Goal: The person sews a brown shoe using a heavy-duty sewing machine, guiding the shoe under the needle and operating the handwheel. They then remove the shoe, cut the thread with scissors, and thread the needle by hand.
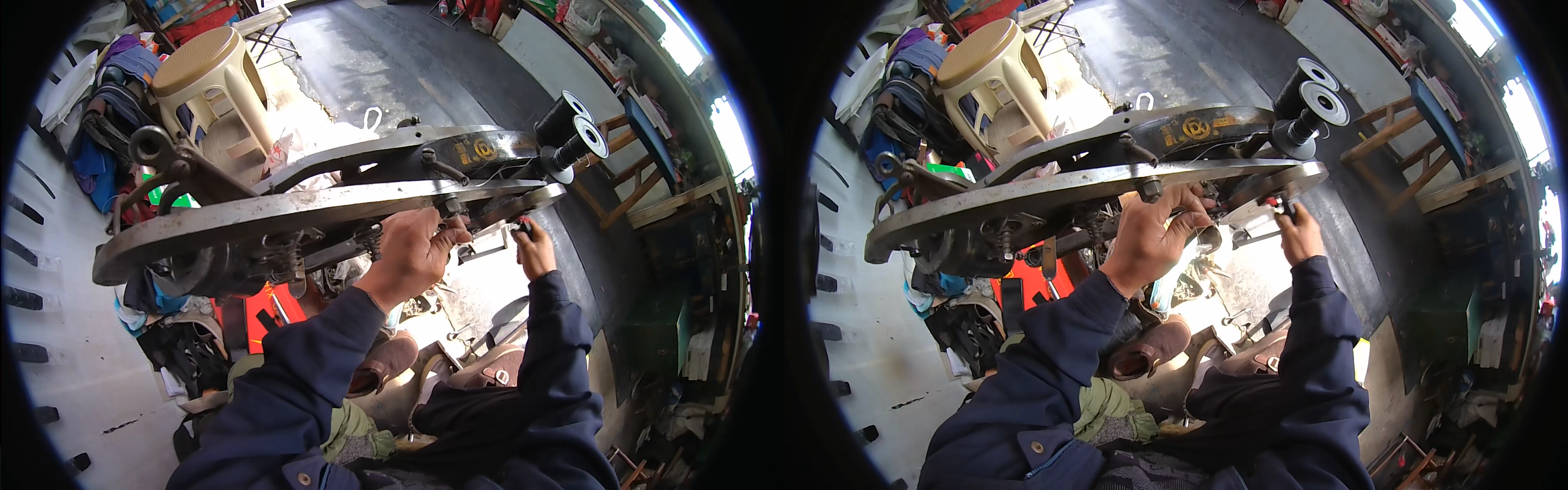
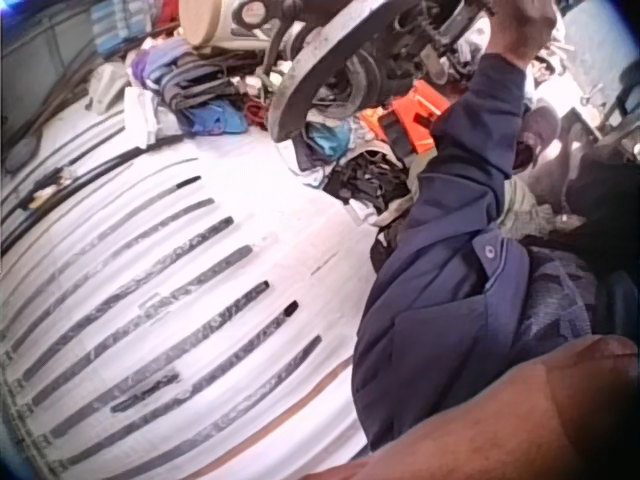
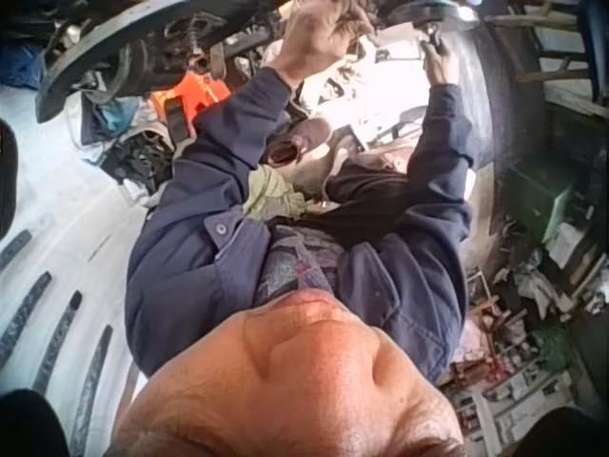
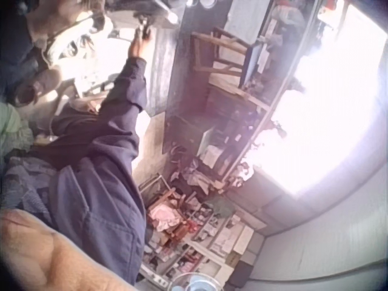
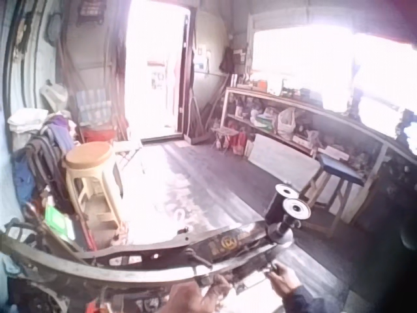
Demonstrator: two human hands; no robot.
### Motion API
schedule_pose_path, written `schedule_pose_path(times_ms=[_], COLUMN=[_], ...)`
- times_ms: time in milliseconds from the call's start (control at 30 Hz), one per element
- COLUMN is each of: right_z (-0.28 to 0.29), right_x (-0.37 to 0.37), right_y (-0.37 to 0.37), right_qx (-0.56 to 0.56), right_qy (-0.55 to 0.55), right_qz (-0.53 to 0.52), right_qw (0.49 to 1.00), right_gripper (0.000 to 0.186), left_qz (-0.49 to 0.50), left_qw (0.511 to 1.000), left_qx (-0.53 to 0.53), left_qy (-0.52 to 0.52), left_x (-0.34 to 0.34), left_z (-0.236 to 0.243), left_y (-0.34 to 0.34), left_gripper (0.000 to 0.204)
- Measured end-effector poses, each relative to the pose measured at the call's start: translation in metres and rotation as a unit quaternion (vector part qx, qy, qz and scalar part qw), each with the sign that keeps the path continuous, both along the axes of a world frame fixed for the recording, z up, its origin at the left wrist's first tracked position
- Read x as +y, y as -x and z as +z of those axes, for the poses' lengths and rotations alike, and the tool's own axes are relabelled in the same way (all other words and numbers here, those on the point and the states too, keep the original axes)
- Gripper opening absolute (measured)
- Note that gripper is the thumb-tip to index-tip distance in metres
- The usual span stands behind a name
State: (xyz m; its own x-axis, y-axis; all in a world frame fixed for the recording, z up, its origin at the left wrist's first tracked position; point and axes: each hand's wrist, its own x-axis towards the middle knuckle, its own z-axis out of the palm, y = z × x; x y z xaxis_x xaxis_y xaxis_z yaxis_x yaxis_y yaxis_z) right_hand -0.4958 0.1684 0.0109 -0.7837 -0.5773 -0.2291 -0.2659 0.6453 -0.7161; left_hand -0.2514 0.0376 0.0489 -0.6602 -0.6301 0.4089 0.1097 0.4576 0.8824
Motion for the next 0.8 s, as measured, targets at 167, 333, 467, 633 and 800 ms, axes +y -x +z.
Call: schedule_pose_path(times_ms=[167,333,467,633,800], right_z=[0.028,0.056,-0.005,0.049,0.036], right_x=[0.015,0.012,0.000,0.021,0.007], right_y=[-0.050,0.021,-0.021,-0.038,0.026], right_qx=[-0.103,-0.045,-0.029,-0.097,0.046], right_qy=[0.090,0.217,-0.058,0.156,0.139], right_qz=[0.275,0.046,0.064,0.238,0.001], right_qw=[0.952,0.974,0.996,0.954,0.989], right_gripper=[0.033,0.017,0.026,0.033,0.020], left_qz=[0.023,0.010,0.004,0.011,0.011], left_qw=[0.999,1.000,1.000,1.000,1.000], left_qx=[0.005,-0.012,0.016,0.010,-0.006], left_qy=[0.036,0.020,0.016,0.027,0.027], left_x=[0.001,0.001,0.000,0.002,0.001], left_z=[-0.004,-0.004,-0.003,-0.007,-0.005], left_y=[0.001,0.000,0.001,0.000,0.000], left_gripper=[0.009,0.009,0.008,0.008,0.008])
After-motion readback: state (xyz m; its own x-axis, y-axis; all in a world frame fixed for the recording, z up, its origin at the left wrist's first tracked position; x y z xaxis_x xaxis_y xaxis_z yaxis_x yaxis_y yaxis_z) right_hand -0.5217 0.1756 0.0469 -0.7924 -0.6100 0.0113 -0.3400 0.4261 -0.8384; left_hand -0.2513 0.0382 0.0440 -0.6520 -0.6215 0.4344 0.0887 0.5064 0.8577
